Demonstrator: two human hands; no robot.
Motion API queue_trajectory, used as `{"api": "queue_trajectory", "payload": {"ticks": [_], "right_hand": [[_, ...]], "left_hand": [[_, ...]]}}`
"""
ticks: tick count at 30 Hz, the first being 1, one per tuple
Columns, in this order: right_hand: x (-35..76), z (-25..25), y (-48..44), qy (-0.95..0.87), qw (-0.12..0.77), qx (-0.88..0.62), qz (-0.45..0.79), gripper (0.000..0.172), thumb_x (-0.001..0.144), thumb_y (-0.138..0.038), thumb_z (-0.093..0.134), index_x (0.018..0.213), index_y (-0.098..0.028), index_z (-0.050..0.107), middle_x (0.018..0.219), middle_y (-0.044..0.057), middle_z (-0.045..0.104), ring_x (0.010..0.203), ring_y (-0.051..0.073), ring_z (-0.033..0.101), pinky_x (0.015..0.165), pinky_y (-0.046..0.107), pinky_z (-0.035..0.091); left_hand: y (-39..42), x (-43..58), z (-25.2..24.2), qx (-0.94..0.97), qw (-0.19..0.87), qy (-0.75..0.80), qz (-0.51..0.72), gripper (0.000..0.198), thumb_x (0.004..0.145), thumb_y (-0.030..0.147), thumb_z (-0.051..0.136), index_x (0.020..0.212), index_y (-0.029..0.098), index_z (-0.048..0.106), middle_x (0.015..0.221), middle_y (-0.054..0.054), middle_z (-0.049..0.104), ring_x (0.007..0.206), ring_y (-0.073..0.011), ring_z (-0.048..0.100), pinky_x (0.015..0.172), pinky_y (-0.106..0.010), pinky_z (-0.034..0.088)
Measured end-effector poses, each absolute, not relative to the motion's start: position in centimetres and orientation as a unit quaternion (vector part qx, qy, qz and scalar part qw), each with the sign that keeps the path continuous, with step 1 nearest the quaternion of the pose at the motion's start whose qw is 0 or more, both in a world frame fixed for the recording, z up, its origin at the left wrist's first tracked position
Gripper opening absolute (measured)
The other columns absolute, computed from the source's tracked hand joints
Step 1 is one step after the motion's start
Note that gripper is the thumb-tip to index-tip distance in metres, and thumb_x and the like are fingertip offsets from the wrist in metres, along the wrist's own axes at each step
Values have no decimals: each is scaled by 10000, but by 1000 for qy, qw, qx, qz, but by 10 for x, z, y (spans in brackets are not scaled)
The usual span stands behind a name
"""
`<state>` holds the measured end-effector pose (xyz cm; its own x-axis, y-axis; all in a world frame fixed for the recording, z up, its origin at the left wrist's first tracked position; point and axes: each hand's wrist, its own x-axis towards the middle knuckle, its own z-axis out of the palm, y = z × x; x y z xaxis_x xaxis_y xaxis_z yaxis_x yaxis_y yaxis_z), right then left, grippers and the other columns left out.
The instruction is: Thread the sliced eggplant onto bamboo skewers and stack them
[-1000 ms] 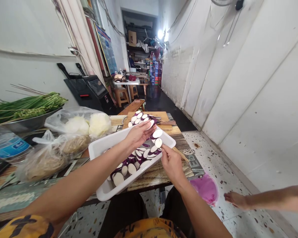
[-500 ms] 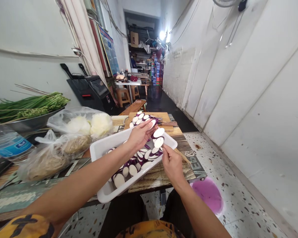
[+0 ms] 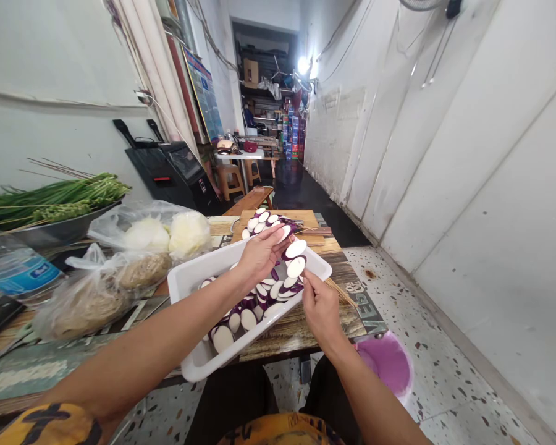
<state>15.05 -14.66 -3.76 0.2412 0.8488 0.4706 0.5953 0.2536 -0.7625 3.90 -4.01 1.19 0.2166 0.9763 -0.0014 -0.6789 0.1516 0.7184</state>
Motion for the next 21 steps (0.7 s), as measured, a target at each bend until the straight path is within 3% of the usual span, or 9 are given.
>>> {"api": "queue_trajectory", "payload": {"ticks": [5,12,15,19,21], "right_hand": [[157,-44,-145,-621,507,-591,93,334,846,-281,429,1063,-156,650,778,60,666,623,148,569,577,233,433],[162,-43,-148,-610,530,-571,146,321,840,-284,451,1052,-153,653,574,1,538,547,120,486,577,243,405],[158,-39,-150,-585,551,-542,246,324,837,-315,471,1068,-158,637,533,-29,458,478,87,410,484,219,356],[155,-35,-150,-493,557,-483,462,423,823,-393,492,1159,-145,560,495,-76,370,349,34,222,338,184,180],[157,-36,-149,-476,561,-477,481,430,809,-399,511,1148,-139,565,499,-77,373,347,28,210,335,181,162]], "left_hand": [[-39,36,14,311,724,238,568,171,705,109,653,874,114,631,849,-76,681,752,-156,654,817,-334,484],[-40,34,20,326,720,241,563,104,708,113,650,807,113,617,785,-54,659,733,-146,642,742,-303,500],[-40,34,20,311,727,251,559,99,708,115,650,797,107,607,783,-63,654,712,-140,637,714,-289,504],[-38,32,18,294,742,243,552,90,700,117,655,771,96,604,768,-72,651,712,-150,639,684,-267,507],[-37,32,17,292,745,239,550,84,702,116,652,768,93,606,761,-74,652,717,-157,641,676,-265,509]]}}
